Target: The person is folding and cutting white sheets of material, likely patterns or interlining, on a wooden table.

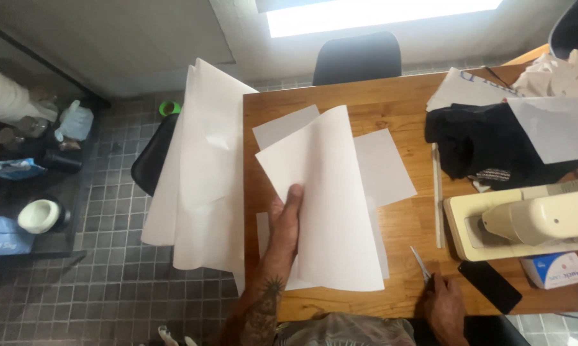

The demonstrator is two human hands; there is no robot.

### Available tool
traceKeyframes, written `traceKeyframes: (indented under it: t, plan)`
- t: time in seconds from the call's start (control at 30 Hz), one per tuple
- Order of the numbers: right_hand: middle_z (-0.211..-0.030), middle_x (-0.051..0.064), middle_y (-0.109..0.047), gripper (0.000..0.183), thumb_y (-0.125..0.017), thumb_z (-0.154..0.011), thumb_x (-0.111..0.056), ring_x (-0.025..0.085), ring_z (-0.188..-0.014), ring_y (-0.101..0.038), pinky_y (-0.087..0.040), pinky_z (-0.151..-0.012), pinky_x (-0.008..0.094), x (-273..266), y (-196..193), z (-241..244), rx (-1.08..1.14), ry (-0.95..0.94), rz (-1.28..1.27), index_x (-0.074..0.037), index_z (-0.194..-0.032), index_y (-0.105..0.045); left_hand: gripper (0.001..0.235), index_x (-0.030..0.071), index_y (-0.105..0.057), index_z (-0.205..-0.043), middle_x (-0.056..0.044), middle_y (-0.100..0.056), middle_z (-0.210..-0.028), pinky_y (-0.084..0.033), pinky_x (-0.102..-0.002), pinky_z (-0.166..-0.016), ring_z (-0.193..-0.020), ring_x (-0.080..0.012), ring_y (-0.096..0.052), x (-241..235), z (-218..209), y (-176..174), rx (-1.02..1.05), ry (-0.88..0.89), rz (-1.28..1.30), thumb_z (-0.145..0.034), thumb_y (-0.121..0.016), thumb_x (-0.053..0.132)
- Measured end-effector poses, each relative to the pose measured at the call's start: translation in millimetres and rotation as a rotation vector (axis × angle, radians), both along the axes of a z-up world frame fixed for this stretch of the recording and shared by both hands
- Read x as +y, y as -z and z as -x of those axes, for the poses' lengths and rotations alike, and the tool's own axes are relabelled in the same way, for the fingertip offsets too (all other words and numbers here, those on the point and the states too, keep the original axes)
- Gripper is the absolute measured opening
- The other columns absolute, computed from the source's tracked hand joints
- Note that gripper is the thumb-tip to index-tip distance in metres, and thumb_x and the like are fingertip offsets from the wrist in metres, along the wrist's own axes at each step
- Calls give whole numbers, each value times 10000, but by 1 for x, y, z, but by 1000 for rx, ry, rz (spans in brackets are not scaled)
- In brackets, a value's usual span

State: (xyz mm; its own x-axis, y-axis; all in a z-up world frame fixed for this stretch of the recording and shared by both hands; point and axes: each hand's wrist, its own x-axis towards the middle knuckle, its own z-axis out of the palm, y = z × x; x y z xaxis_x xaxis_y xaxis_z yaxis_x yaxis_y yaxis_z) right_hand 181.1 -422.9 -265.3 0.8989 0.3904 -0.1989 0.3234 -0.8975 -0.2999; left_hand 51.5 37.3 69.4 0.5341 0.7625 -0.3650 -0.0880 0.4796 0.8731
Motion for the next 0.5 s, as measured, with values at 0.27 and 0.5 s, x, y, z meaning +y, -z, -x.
traceKeyframes:
  t: [0.27, 0.5]
  plan:
    - [-1200, 209, -821, 330, -738, -1024, -435, 447, -1149, -809, -638, -1024, 584, 12, -17, -14, 192, 39, 137, -157, -1153, -860, 850, 223, -540, -1752, -11, -627, -1740, -473, -255, -1256, -1511, -194, -646, -9, -5, -55, -93, -197, 678, -951, -736, 430]
    - [-1117, 247, -938, 440, -906, -927, 111, 322, -1031, -840, -598, -985, 358, 99, -221, 43, 797, 422, -506, 44, -1360, -935, 510, 27, -776, -1237, -114, -820, -1015, -627, -401, -725, -890, -301, -798, 16, -26, 18, 163, -30, 122, -1007, -762, 482]
